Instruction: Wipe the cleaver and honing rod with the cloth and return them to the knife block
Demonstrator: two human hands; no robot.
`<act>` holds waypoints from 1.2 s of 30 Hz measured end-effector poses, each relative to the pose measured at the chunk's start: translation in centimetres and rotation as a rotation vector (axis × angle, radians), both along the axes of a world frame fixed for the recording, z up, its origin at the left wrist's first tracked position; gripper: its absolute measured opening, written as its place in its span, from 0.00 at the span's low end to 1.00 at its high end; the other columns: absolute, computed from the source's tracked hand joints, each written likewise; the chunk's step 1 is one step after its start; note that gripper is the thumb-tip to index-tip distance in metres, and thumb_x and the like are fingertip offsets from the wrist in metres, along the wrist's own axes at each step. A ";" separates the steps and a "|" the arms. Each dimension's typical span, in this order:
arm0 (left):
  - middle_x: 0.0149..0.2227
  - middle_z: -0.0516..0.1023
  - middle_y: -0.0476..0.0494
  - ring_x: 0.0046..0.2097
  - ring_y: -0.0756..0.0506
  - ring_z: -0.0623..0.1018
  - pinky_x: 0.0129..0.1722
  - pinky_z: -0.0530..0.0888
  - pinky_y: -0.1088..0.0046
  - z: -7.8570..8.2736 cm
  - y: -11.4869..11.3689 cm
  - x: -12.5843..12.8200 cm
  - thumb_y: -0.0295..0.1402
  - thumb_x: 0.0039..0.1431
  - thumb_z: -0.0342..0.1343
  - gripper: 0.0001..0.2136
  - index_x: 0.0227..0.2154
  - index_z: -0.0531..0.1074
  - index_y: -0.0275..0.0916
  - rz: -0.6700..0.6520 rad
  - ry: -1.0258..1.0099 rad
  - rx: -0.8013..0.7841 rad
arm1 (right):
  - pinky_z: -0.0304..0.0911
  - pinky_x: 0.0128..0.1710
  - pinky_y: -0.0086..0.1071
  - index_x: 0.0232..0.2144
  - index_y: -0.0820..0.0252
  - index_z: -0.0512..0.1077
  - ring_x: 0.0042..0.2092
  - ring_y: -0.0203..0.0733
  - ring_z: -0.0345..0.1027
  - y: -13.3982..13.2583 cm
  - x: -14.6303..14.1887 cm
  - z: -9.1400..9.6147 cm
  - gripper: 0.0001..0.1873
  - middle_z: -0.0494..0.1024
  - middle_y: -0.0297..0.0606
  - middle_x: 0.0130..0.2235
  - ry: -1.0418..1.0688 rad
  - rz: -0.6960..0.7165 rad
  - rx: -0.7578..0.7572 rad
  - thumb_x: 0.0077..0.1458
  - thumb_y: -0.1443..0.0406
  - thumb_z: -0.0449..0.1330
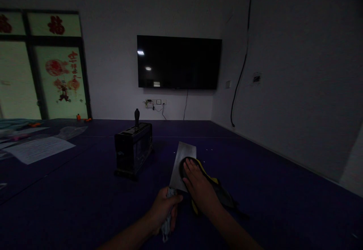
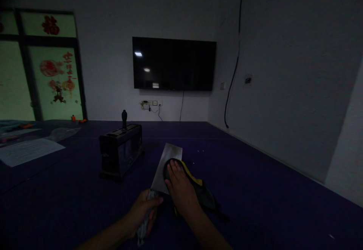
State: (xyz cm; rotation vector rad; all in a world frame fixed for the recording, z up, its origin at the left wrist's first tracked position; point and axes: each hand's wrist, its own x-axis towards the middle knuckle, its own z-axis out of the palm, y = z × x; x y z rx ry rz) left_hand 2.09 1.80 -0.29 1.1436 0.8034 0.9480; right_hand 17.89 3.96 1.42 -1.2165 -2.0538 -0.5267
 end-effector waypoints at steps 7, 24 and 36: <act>0.08 0.62 0.59 0.08 0.52 0.61 0.07 0.55 0.81 0.1 -0.4 -0.1 0.42 0.43 0.58 0.15 0.28 0.63 0.38 -0.071 0.022 0.022 | 0.57 0.58 0.46 0.61 0.63 0.53 0.63 0.46 0.45 1.8 1.2 -1.2 0.25 0.56 0.46 0.62 0.025 -0.035 0.095 0.62 0.68 0.42; 0.09 0.62 0.59 0.08 0.52 0.62 0.07 0.56 0.81 0.4 -0.8 -0.2 0.44 0.43 0.59 0.18 0.32 0.64 0.37 -0.085 0.016 0.024 | 0.60 0.56 0.44 0.63 0.58 0.46 0.61 0.47 0.53 -2.3 0.6 1.9 0.31 0.59 0.44 0.61 0.095 0.172 0.440 0.59 0.73 0.47; 0.08 0.64 0.55 0.08 0.52 0.62 0.07 0.58 0.80 0.1 -0.6 0.2 0.42 0.43 0.58 0.13 0.25 0.67 0.36 0.000 0.055 0.046 | 0.56 0.58 0.42 0.57 0.66 0.60 0.62 0.45 0.49 -2.3 -1.7 1.3 0.25 0.59 0.46 0.61 -0.200 0.230 -0.024 0.57 0.74 0.46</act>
